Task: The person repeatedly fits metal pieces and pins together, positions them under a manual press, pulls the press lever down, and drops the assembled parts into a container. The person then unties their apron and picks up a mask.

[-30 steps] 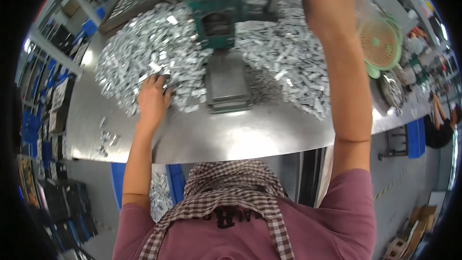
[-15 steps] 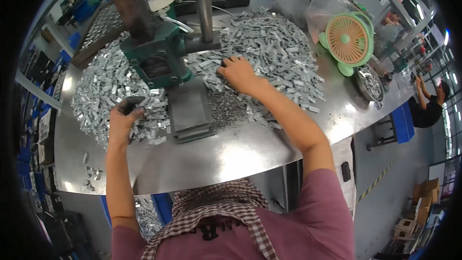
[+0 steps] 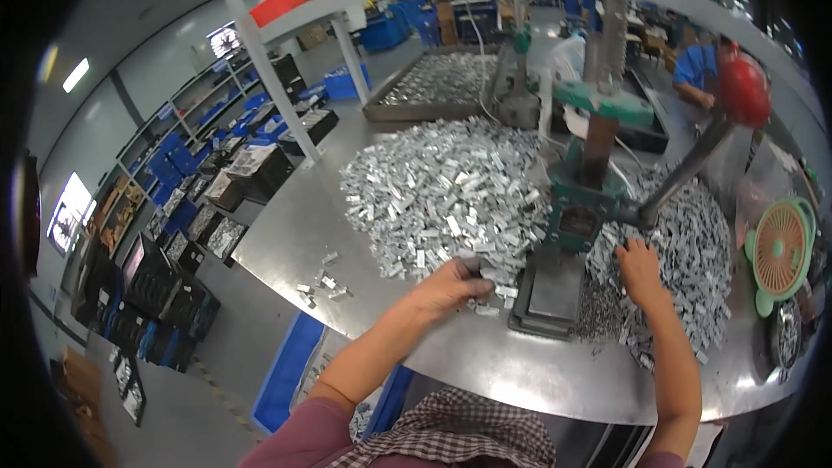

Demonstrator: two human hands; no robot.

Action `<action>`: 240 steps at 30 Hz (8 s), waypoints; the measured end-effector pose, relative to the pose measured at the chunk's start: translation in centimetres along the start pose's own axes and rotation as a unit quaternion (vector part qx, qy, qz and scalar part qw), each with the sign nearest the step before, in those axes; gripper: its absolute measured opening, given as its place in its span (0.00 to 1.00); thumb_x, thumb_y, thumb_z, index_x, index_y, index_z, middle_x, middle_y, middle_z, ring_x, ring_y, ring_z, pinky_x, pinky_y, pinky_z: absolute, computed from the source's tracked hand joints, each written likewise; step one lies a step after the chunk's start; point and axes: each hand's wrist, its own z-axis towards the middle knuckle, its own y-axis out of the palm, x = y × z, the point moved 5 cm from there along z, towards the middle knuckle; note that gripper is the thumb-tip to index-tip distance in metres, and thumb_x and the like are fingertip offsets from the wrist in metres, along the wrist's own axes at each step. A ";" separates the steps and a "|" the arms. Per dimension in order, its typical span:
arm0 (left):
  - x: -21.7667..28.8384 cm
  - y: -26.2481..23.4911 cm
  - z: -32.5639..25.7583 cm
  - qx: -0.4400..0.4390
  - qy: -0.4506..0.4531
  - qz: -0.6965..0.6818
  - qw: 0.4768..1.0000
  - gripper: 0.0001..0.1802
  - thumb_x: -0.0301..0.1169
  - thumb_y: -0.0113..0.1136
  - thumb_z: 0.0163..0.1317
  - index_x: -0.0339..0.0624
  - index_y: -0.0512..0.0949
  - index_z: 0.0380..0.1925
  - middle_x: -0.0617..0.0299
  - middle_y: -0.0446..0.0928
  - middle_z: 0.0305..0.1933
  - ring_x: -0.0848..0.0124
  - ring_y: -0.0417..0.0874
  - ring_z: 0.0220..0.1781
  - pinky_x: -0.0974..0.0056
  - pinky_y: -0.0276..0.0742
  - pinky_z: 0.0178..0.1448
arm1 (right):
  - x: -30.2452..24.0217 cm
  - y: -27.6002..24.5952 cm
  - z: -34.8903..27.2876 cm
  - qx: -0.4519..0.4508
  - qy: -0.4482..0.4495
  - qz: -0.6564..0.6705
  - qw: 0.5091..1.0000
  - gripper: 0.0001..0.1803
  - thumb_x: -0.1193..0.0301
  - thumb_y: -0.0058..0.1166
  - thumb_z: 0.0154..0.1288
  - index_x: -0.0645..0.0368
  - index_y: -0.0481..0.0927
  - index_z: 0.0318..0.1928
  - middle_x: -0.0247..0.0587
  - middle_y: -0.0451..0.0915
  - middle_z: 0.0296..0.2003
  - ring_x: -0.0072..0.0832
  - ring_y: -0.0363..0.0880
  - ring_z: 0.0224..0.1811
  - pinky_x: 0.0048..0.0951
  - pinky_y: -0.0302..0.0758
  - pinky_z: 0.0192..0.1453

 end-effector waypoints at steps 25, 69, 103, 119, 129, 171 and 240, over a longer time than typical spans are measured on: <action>-2.4 11.1 1.6 -0.133 0.120 0.443 0.879 0.20 0.35 0.54 0.58 0.36 0.70 0.49 0.46 0.74 0.47 0.50 0.75 0.48 0.56 0.70 0.51 | -12.5 -8.8 -11.7 -0.030 -0.106 0.179 0.978 0.13 0.69 0.59 0.48 0.57 0.77 0.36 0.41 0.75 0.29 0.38 0.73 0.36 0.37 0.67 0.40; 0.6 8.2 4.3 0.059 0.215 0.442 0.869 0.12 0.28 0.64 0.48 0.34 0.78 0.33 0.48 0.77 0.35 0.53 0.77 0.37 0.59 0.72 0.42 | -3.0 -4.2 -5.9 0.020 0.149 0.451 0.880 0.13 0.65 0.54 0.59 0.63 0.77 0.38 0.45 0.75 0.32 0.34 0.73 0.35 0.30 0.69 0.41; 0.3 7.9 4.8 0.064 0.224 0.465 0.854 0.13 0.31 0.64 0.48 0.34 0.79 0.33 0.48 0.78 0.35 0.53 0.78 0.37 0.57 0.73 0.41 | -9.4 -11.6 -1.0 0.012 -0.095 0.258 0.961 0.10 0.71 0.58 0.52 0.61 0.76 0.35 0.43 0.75 0.30 0.42 0.75 0.32 0.38 0.72 0.35; 0.3 6.4 5.8 0.159 0.256 0.483 0.822 0.20 0.38 0.63 0.49 0.34 0.76 0.38 0.44 0.78 0.30 0.49 0.79 0.32 0.54 0.73 0.36 | -6.6 -24.8 -3.9 0.360 -0.192 0.452 0.793 0.40 0.66 0.71 0.42 0.62 0.66 0.56 0.32 0.71 0.33 0.20 0.68 0.31 0.29 0.67 0.50; 0.9 5.6 4.0 0.039 0.067 0.144 0.987 0.10 0.22 0.55 0.56 0.35 0.71 0.40 0.66 0.71 0.29 0.79 0.72 0.28 0.73 0.71 0.34 | -1.5 -11.9 -4.8 0.174 0.097 0.282 0.939 0.15 0.68 0.57 0.56 0.58 0.76 0.44 0.46 0.79 0.35 0.42 0.78 0.37 0.33 0.73 0.42; 0.9 8.1 3.7 0.081 0.249 0.481 0.837 0.14 0.35 0.67 0.44 0.35 0.81 0.28 0.53 0.77 0.31 0.55 0.78 0.31 0.59 0.72 0.36 | -9.3 -9.4 -2.0 0.040 0.062 0.490 0.869 0.11 0.68 0.50 0.62 0.65 0.74 0.38 0.47 0.76 0.32 0.38 0.76 0.36 0.32 0.70 0.41; -10.3 3.6 -16.4 -0.103 -0.173 0.468 0.861 0.09 0.26 0.60 0.52 0.36 0.79 0.34 0.53 0.80 0.31 0.67 0.80 0.31 0.67 0.74 0.39 | -21.1 -5.4 -22.4 -0.256 0.068 0.588 0.764 0.11 0.72 0.55 0.58 0.60 0.79 0.41 0.44 0.79 0.37 0.38 0.78 0.40 0.33 0.73 0.45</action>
